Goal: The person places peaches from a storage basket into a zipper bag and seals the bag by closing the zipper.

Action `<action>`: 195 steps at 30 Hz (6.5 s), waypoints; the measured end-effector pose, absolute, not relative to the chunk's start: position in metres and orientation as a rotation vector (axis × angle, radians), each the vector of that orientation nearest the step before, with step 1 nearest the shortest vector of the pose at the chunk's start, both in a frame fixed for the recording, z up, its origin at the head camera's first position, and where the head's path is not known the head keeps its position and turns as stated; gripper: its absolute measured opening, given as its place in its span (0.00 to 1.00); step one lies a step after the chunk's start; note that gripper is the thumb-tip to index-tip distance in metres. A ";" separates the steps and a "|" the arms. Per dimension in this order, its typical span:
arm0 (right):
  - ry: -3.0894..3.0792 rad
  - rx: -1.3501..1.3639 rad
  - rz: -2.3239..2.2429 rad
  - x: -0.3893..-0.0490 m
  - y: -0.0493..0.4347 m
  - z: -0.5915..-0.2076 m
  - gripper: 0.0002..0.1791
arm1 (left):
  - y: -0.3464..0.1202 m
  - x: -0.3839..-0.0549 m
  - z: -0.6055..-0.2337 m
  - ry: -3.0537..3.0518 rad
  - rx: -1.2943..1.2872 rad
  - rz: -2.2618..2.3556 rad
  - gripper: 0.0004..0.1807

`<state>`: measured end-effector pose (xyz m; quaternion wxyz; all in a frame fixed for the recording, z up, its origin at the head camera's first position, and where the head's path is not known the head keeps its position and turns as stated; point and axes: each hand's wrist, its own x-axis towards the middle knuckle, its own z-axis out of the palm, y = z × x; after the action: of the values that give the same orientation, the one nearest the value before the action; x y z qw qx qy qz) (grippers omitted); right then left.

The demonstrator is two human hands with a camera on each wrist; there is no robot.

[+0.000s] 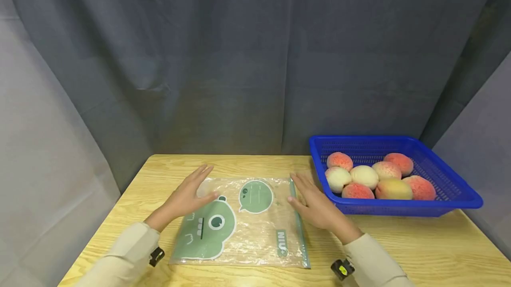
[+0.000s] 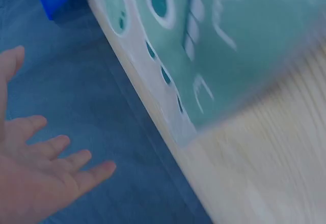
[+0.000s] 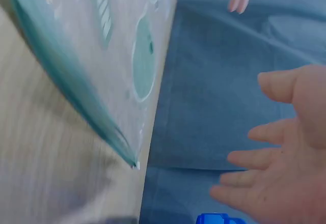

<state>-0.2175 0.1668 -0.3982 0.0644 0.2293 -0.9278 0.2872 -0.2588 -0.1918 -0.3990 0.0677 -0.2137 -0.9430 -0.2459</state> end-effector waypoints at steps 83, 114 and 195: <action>-2.829 0.466 1.790 -0.153 0.245 -0.423 0.33 | 0.010 -0.294 -0.455 -2.878 -0.091 -2.208 0.06; -2.816 0.507 1.820 -0.165 0.230 -0.424 0.31 | -0.012 -0.295 -0.462 -2.733 0.110 -2.533 0.07; -2.721 -0.054 2.030 -0.223 0.180 -0.466 0.11 | -0.088 -0.300 -0.430 -2.806 -0.283 -2.404 0.12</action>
<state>-0.2227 0.1803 -0.4655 -0.1266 -0.0157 -0.7950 0.5930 -0.3004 -0.0884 -0.4295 -0.2784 -0.0733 -0.7273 -0.6231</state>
